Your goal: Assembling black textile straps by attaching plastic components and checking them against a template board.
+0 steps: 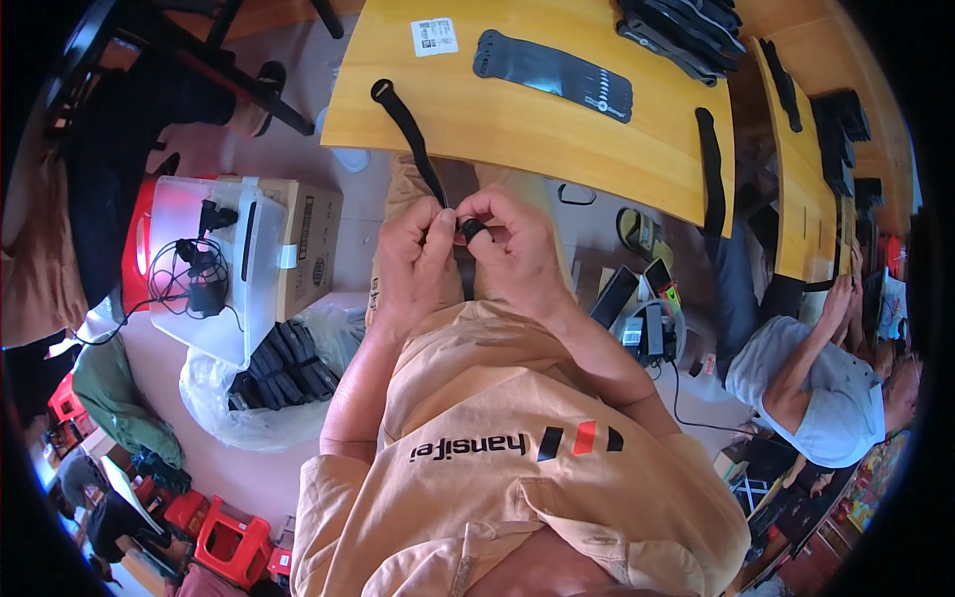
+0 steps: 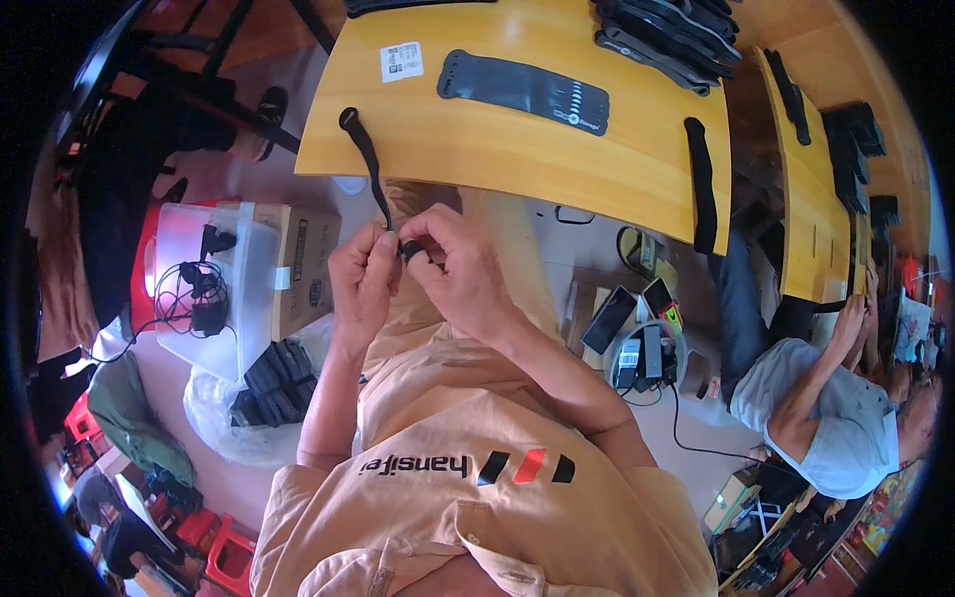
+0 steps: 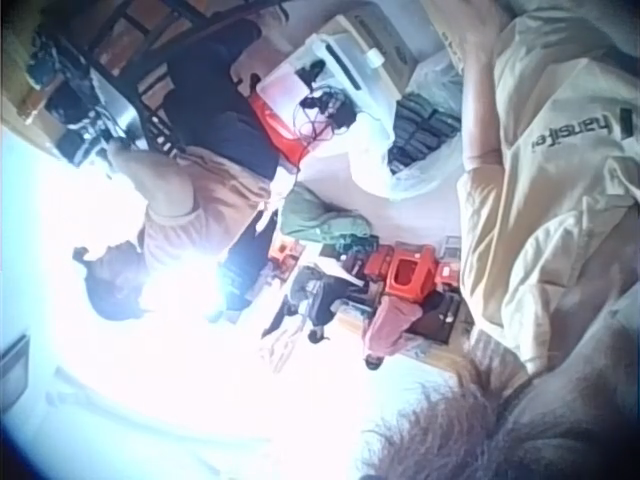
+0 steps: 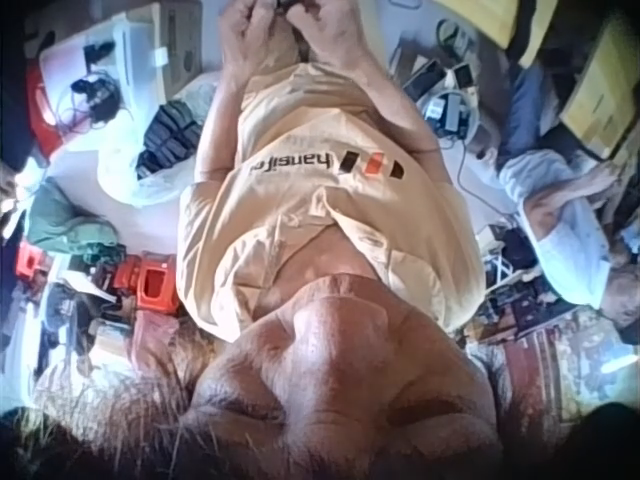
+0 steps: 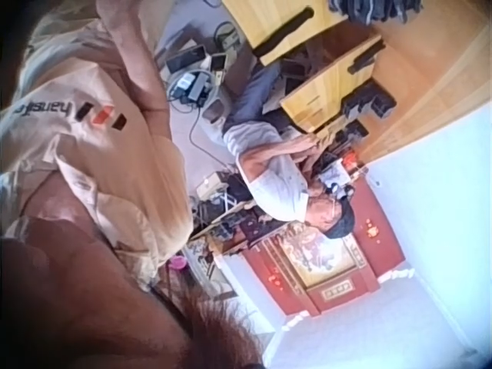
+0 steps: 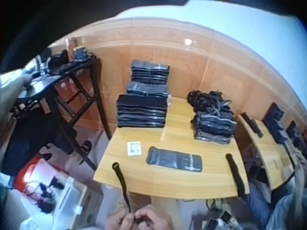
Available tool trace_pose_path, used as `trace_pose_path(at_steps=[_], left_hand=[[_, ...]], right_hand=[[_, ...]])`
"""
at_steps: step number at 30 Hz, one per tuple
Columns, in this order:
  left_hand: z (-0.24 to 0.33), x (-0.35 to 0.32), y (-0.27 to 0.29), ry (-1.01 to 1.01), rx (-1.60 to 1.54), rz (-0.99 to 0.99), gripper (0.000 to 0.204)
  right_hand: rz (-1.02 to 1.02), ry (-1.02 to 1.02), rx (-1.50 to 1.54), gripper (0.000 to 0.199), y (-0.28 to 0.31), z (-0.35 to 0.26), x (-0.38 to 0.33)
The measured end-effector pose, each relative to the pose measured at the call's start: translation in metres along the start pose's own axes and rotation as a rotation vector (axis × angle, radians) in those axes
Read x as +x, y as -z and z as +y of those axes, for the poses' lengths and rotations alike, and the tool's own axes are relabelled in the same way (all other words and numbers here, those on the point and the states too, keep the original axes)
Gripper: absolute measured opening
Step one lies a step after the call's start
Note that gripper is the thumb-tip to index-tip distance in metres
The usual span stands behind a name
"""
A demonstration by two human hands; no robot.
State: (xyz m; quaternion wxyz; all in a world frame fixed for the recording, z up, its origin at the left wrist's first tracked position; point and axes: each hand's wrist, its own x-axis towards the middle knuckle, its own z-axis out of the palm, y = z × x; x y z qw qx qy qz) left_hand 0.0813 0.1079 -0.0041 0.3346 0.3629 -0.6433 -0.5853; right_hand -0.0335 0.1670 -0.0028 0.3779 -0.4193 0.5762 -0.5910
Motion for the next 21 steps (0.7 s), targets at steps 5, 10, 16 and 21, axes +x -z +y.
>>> trace_pose_path(at_steps=[5, 10, 16, 21], left_hand=[[-0.001, 0.002, 0.004, 0.133, -0.289, -0.007, 0.03], [0.011, 0.001, 0.009, 0.161, -0.254, -0.044, 0.033], [0.03, -0.01, 0.022, 0.186, -0.182, -0.138, 0.032], [0.035, -0.018, 0.024, 0.112, -0.111, -0.129, 0.03]], right_hand=[[-0.128, 0.026, -0.074, 0.012, 0.015, -0.003, 0.008], [-0.348, 0.06, -0.196, 0.01, 0.02, -0.001, 0.014], [-0.525, -0.088, 0.025, 0.008, 0.018, -0.021, 0.016], [-0.499, 0.042, 0.007, 0.009, 0.015, -0.033, 0.01]])
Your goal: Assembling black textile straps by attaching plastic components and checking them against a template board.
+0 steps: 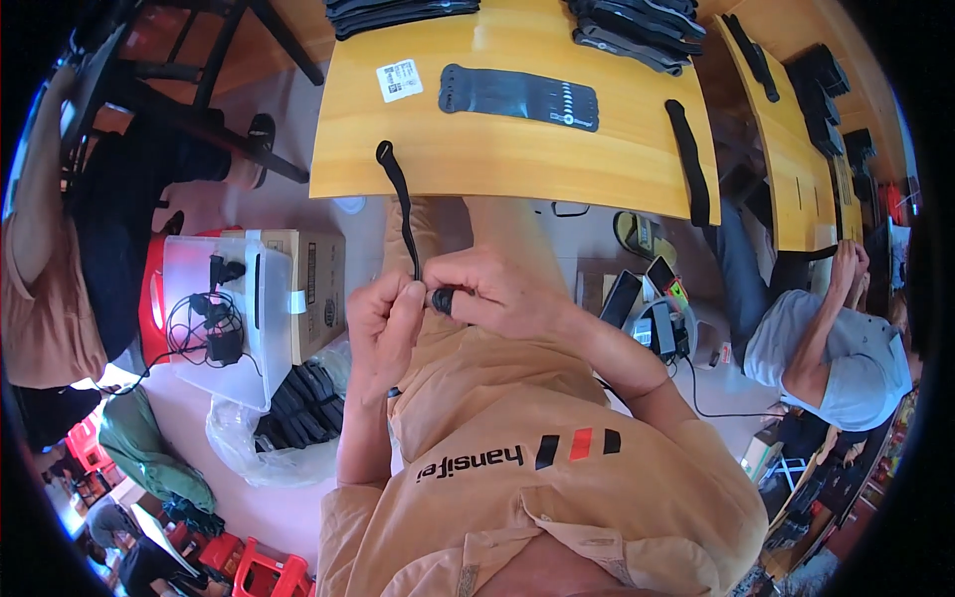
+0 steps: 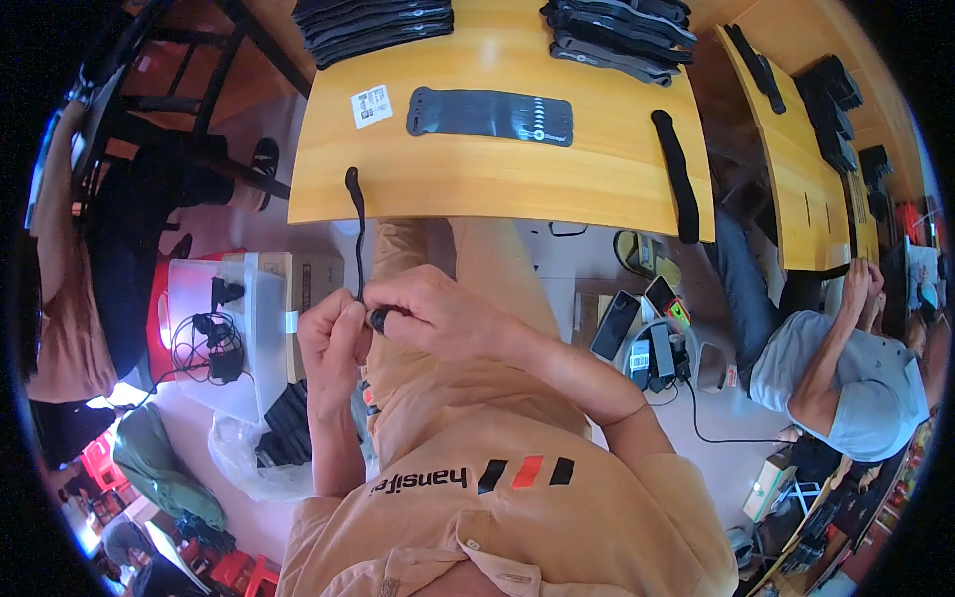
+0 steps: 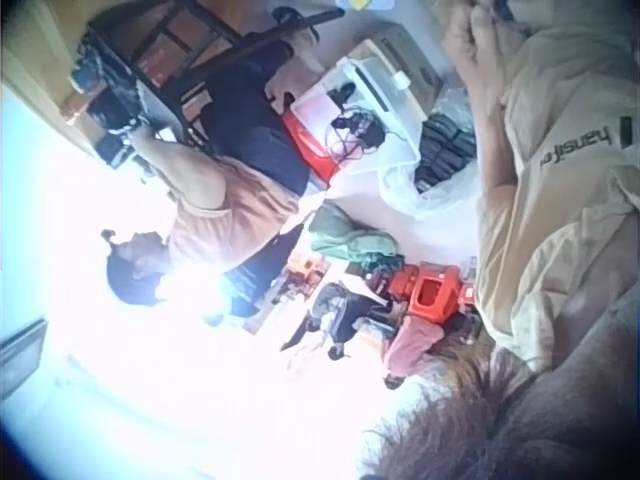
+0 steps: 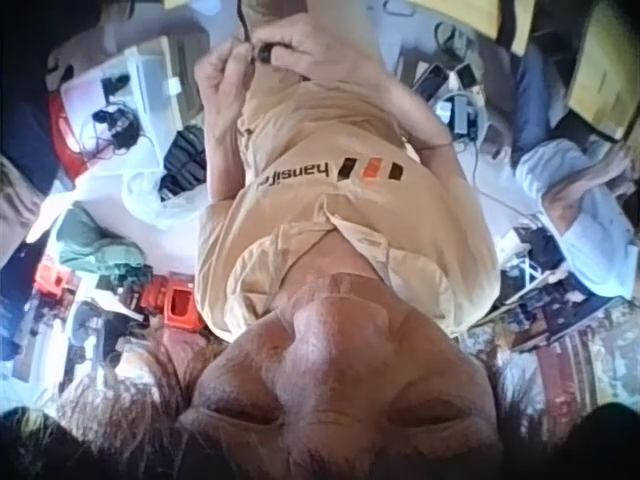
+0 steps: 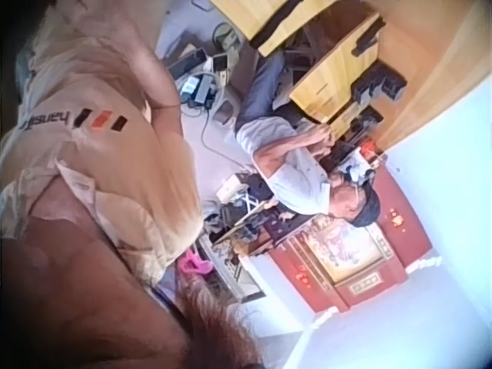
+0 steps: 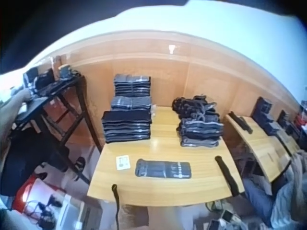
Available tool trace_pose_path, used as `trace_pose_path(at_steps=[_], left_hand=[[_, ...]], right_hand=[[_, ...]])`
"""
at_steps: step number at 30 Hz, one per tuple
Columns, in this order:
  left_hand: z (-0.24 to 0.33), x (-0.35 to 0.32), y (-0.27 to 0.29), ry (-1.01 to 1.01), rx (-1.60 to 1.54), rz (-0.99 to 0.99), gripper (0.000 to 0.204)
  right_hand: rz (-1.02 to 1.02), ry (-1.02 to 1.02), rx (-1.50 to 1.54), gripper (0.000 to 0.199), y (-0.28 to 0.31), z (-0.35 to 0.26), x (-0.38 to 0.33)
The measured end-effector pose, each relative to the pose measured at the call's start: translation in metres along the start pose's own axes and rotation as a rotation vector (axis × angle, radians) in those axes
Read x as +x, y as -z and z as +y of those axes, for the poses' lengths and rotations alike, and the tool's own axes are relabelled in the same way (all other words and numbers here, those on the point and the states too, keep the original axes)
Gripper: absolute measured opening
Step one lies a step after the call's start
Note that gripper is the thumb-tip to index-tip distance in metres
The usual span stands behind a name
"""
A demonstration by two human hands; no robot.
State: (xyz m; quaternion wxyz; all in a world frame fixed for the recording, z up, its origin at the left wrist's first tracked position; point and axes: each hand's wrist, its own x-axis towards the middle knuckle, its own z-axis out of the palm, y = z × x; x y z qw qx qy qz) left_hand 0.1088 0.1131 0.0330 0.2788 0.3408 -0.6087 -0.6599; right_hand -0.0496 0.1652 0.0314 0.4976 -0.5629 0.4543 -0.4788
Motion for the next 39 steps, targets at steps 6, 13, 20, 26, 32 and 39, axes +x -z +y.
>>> trace_pose_path(at_steps=[6, 13, 20, 26, 32, 39], left_hand=[[0.016, -0.009, -0.006, 0.036, -0.169, -0.084, 0.028], [0.015, -0.012, -0.01, -0.094, 0.008, -0.039, 0.029], [0.013, -0.013, -0.012, -0.072, 0.25, 0.015, 0.034], [0.02, -0.015, -0.024, -0.08, 0.182, 0.029, 0.029], [0.022, -0.016, -0.026, -0.052, -0.037, 0.103, 0.027], [0.02, -0.011, -0.033, 0.009, -0.014, 0.131, 0.026]], right_hand=[[0.06, 0.059, -0.032, 0.008, -0.003, -0.013, -0.014], [0.11, -0.169, 0.42, 0.01, -0.011, -0.023, -0.018], [0.114, -0.303, 0.697, 0.015, -0.012, -0.013, -0.016], [0.085, -0.306, 0.842, 0.019, -0.007, -0.006, -0.018], [0.024, -0.236, 0.942, 0.025, -0.007, -0.01, -0.019], [0.136, -0.11, 0.136, 0.023, -0.005, -0.008, -0.024]])
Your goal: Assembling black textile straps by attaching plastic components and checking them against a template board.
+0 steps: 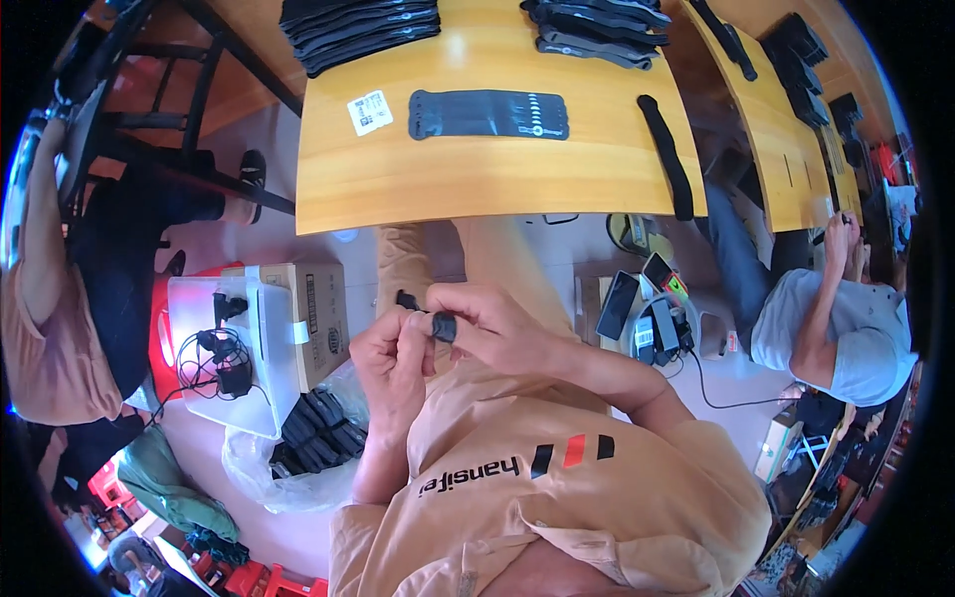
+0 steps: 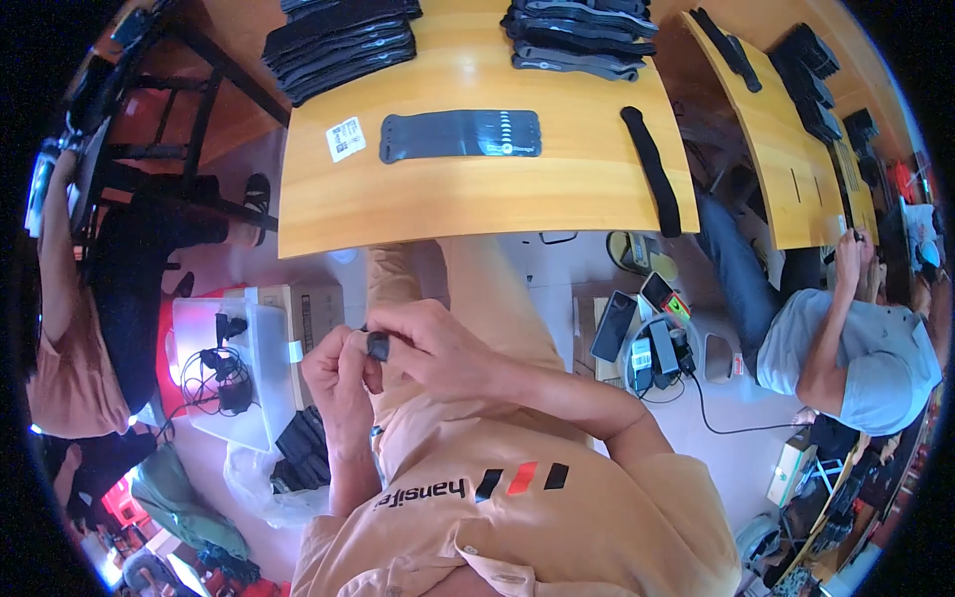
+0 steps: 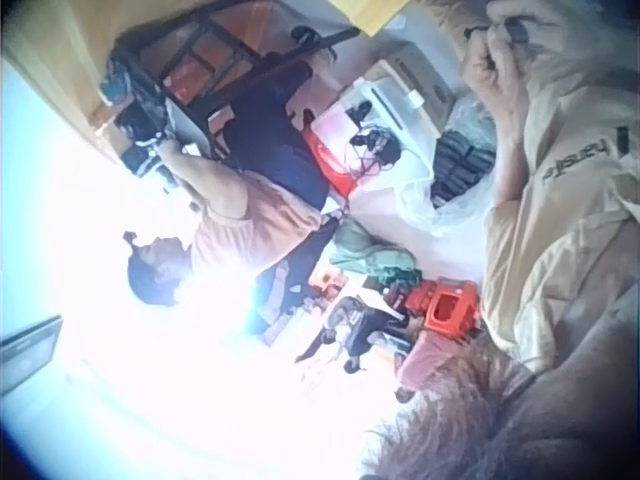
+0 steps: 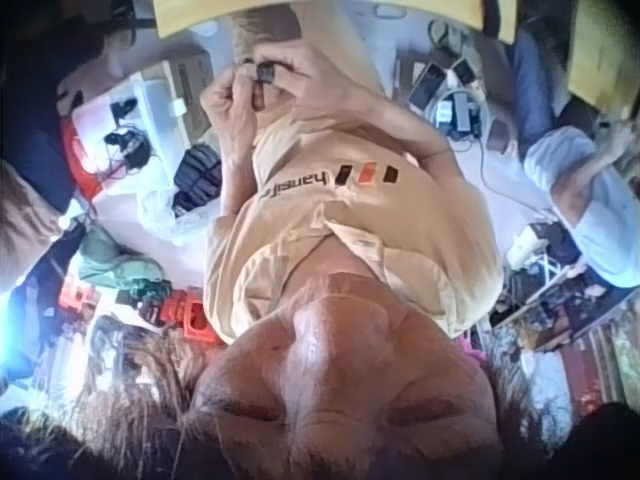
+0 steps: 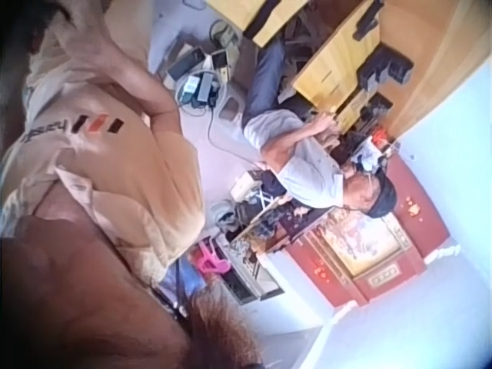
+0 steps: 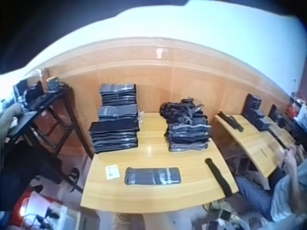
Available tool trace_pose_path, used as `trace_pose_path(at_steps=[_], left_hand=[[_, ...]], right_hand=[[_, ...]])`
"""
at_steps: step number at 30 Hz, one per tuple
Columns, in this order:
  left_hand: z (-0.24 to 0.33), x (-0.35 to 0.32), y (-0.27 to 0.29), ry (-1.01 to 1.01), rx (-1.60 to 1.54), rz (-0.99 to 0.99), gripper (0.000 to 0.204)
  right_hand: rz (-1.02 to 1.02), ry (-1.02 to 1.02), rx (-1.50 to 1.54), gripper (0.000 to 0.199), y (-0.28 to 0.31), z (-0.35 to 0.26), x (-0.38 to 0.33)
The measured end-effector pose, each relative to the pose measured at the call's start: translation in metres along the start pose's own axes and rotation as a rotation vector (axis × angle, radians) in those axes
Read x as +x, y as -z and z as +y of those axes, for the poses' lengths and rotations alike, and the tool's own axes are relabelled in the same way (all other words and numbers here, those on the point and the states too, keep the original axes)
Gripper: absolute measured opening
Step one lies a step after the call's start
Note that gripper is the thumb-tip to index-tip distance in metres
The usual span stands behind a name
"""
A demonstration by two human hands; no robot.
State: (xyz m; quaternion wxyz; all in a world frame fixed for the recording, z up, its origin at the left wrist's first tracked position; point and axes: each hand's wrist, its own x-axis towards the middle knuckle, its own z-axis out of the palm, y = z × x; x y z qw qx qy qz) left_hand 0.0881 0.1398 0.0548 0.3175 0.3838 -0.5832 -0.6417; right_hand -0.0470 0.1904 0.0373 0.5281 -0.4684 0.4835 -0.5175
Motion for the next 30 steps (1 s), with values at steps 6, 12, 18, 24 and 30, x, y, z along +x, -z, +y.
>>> trace_pose_path(at_steps=[6, 12, 18, 24, 30], left_hand=[[-0.006, 0.0, 0.001, 0.122, -0.363, -0.067, 0.029], [-0.011, 0.008, 0.034, 0.335, -0.677, 0.128, 0.032], [-0.025, -0.015, 0.172, 0.382, -1.601, 0.178, 0.031], [-0.008, -0.051, 0.268, -0.099, -1.14, 0.409, 0.033], [-0.009, -0.029, 0.225, -0.111, -1.002, 0.342, 0.033]], right_hand=[[-0.06, -0.134, 0.399, 0.023, 0.0, 0.006, -0.005], [0.282, -0.328, 0.995, 0.031, 0.015, 0.006, -0.013], [0.579, -0.397, 0.906, 0.03, 0.07, 0.007, -0.04], [0.453, -0.335, 0.862, 0.023, 0.103, 0.005, -0.062], [-0.234, -0.149, -0.326, 0.008, 0.08, -0.036, -0.005]])
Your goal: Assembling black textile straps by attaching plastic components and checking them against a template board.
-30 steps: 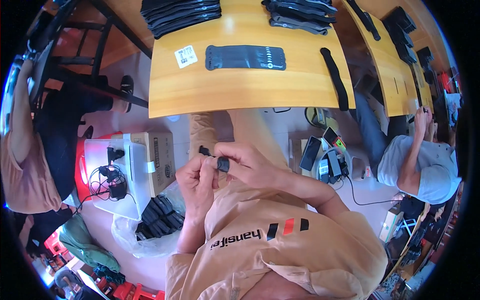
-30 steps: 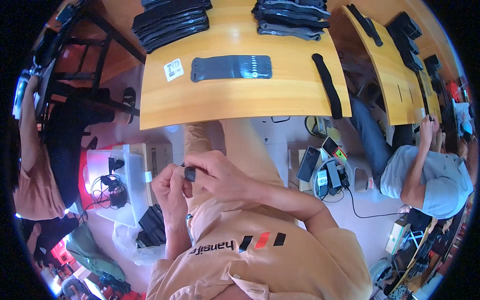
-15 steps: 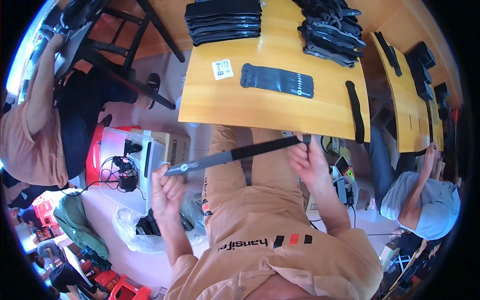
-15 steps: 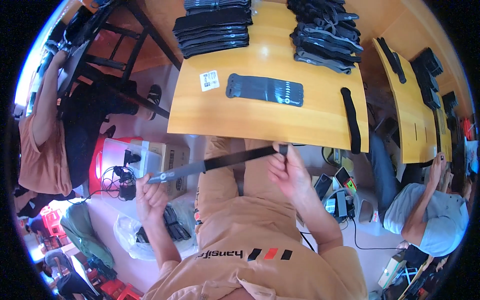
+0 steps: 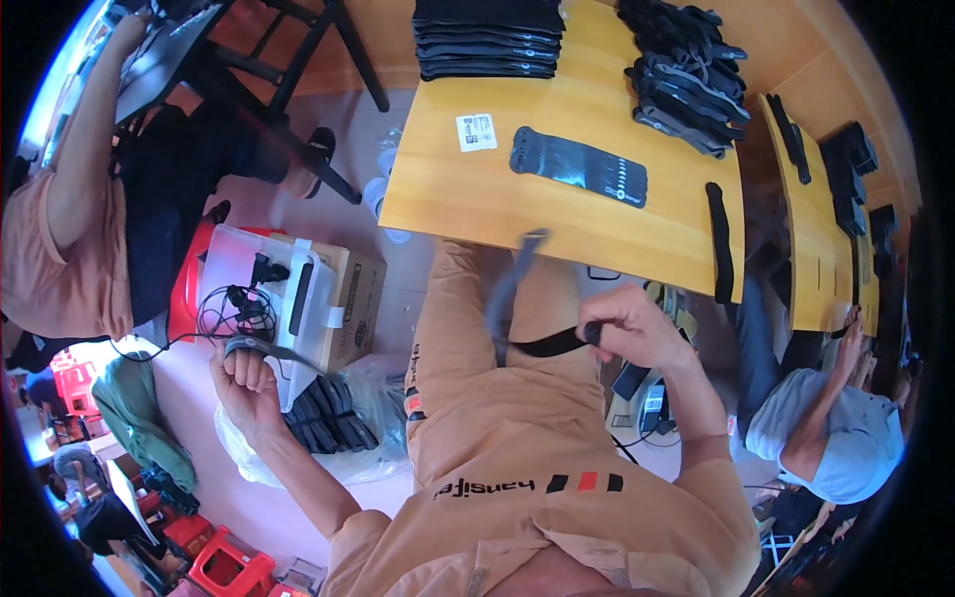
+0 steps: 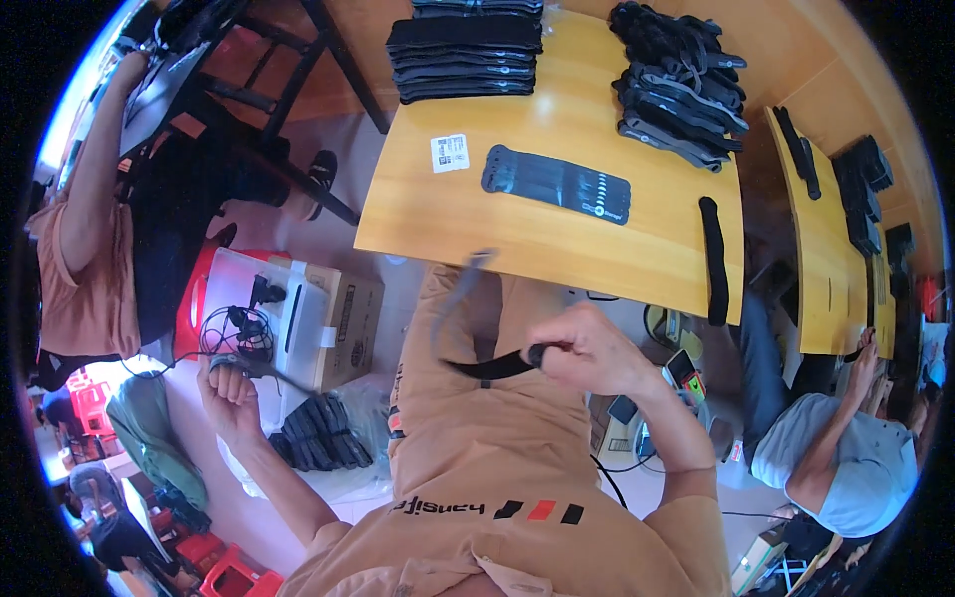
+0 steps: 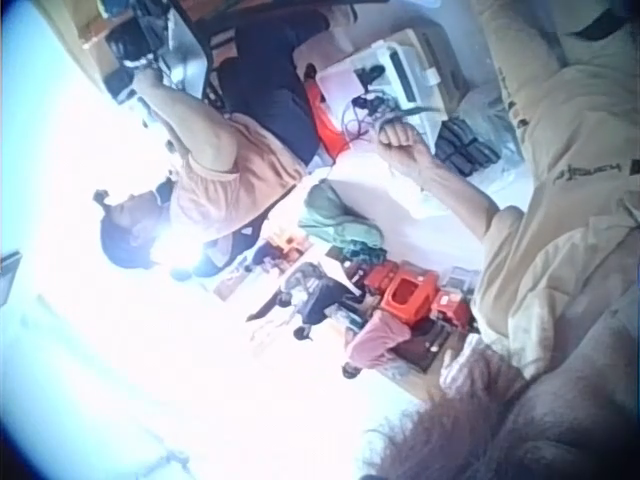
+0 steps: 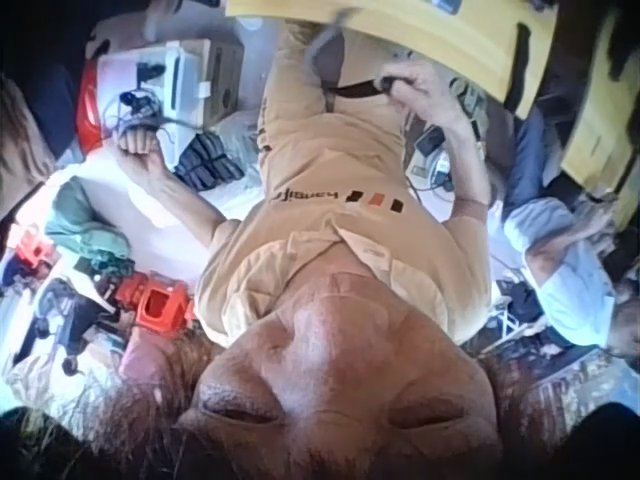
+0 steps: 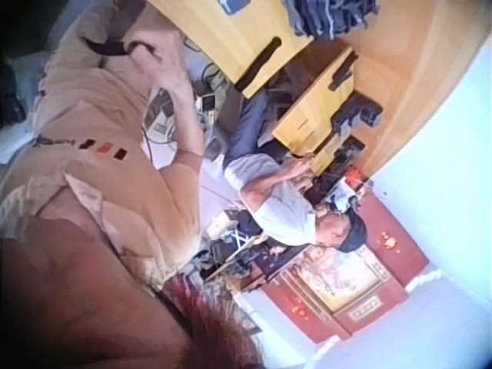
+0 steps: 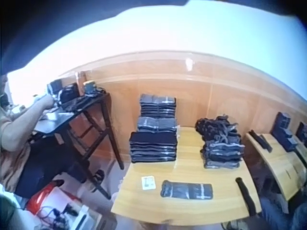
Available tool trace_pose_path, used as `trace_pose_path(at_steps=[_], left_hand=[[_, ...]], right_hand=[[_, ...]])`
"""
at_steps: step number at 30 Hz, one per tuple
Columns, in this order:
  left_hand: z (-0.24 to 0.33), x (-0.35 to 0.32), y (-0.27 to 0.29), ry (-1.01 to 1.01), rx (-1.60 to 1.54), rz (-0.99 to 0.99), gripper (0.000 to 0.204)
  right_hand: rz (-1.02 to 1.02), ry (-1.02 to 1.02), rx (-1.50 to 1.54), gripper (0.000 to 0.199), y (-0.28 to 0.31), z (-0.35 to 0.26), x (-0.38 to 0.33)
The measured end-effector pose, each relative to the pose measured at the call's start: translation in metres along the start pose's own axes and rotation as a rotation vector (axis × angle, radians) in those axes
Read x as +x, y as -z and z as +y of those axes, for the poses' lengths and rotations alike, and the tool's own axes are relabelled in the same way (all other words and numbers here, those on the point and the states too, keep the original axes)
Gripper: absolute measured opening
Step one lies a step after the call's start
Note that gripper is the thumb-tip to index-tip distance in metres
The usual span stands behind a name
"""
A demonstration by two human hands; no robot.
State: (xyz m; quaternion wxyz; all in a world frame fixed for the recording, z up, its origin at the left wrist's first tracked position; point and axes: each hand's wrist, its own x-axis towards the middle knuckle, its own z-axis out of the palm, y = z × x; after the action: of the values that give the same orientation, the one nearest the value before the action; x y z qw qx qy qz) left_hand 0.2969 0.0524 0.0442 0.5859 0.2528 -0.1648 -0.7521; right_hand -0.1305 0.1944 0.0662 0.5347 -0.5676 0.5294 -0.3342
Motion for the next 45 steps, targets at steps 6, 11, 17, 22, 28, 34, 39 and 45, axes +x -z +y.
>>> trace_pose_path(at_steps=[6, 11, 17, 22, 28, 34, 39, 45], left_hand=[[-0.004, -0.014, -0.014, -0.073, 0.075, 0.035, 0.033], [-0.005, -0.019, -0.005, -0.102, 0.091, 0.102, 0.033], [-0.007, -0.022, -0.003, -0.051, 0.039, 0.005, 0.034], [-0.012, -0.026, -0.002, -0.083, 0.064, 0.097, 0.034], [-0.023, -0.02, 0.002, -0.043, 0.055, 0.063, 0.031], [-0.032, -0.022, -0.008, -0.048, 0.15, 0.058, 0.032], [-0.055, -0.014, -0.036, -0.055, 0.298, 0.03, 0.033], [-0.1, -0.026, -0.064, -0.087, 0.725, -0.078, 0.031]], right_hand=[[0.204, 0.294, -0.7, 0.008, -0.001, -0.056, 0.044], [0.451, 0.499, -0.685, 0.012, 0.004, -0.054, 0.102], [0.786, 0.721, -0.74, 0.021, 0.019, -0.057, 0.161], [0.78, 0.901, -1.035, 0.03, 0.019, -0.032, 0.183], [0.439, 0.724, -1.26, 0.03, -0.003, 0.047, 0.178], [0.402, 0.584, -1.064, 0.034, -0.018, 0.054, 0.163], [0.505, 0.463, -0.682, 0.026, -0.038, 0.027, 0.123], [0.031, -0.064, 0.45, 0.022, -0.111, 0.01, 0.093]])
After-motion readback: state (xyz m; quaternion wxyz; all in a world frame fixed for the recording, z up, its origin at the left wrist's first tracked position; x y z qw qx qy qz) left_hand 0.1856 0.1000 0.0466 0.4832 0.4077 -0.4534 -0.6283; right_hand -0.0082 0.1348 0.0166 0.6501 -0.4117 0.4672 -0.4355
